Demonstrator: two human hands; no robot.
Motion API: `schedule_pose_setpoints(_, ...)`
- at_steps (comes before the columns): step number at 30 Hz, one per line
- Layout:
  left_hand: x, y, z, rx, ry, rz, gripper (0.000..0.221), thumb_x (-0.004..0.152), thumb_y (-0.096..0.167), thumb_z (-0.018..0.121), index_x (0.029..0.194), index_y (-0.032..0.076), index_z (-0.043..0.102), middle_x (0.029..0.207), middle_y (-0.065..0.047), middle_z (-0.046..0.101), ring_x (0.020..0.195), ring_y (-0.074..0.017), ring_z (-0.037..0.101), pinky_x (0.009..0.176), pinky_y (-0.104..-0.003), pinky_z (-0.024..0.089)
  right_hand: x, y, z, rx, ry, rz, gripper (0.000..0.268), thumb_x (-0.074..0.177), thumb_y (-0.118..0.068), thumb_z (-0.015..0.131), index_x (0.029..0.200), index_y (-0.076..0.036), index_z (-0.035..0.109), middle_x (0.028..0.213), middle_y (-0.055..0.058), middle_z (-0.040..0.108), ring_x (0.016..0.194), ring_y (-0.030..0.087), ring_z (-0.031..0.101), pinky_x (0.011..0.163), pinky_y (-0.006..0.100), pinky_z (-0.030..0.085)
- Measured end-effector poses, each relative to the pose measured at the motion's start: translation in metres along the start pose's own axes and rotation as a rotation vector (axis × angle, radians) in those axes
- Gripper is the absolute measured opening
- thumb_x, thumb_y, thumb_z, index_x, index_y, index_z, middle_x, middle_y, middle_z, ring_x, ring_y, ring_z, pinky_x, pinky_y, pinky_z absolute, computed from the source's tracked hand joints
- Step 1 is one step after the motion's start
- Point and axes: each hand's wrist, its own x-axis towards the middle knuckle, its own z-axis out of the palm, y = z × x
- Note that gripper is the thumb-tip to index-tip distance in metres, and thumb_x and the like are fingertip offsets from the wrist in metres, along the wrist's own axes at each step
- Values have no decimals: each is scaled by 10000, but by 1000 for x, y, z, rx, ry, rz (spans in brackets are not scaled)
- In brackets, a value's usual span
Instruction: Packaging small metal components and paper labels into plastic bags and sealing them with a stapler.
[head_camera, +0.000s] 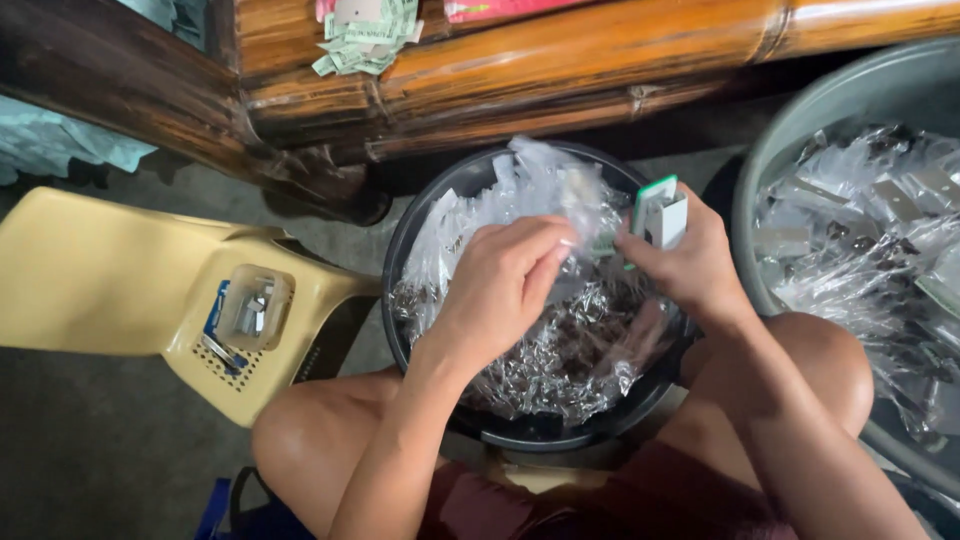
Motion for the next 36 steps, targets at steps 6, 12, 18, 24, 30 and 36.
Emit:
schedule_pose_setpoints(6,-4,28,-25,-15,-202,-138,350,983,250,643,1231,5,673,1199,-240,700,1196,-412,629,1051,-586,391,-13,-33,-7,174,43,-16,215,762,-94,869,939,-90,746,859,61,714,838,132,652,805,295,502)
schedule_pose_setpoints(12,-5,27,-14,-51,147,-101,597,811,300,823,1299,68,571,1266,-118,621,1174,-288,608,1068,-428,409,-22,-73,-34,255,-78,-38,174,832,21,728,979,2,637,965,68,696,739,120,558,683,234,469)
schedule_pose_setpoints(18,-4,31,-18,-96,-264,-135,1207,526,242,993,1533,90,345,1613,-190,373,1489,-389,337,1183,-541,231,-30,-83,-44,104,-1,-126,312,839,67,753,1075,-9,564,1045,79,709,845,133,609,802,247,511)
schedule_pose_setpoints(24,10,35,-1,-253,18,-111,835,811,509,697,1437,4,472,1465,-195,571,1373,-358,555,1168,-494,389,-31,-90,-47,273,-86,-127,291,821,73,715,1037,-22,544,1139,160,688,1015,192,644,907,295,528)
schedule_pose_setpoints(30,6,27,25,-341,165,116,214,875,-119,735,1002,50,704,1058,-43,691,744,-116,618,619,-241,479,-30,-73,-50,447,-164,41,225,798,75,717,972,-22,611,1031,135,742,793,140,626,685,232,507)
schedule_pose_setpoints(36,-3,21,31,-365,155,101,425,779,317,845,1129,115,714,1286,-117,628,1159,-273,701,970,-354,615,-29,-74,-47,537,-65,114,288,788,79,736,1010,-26,585,953,128,712,671,109,566,596,189,451)
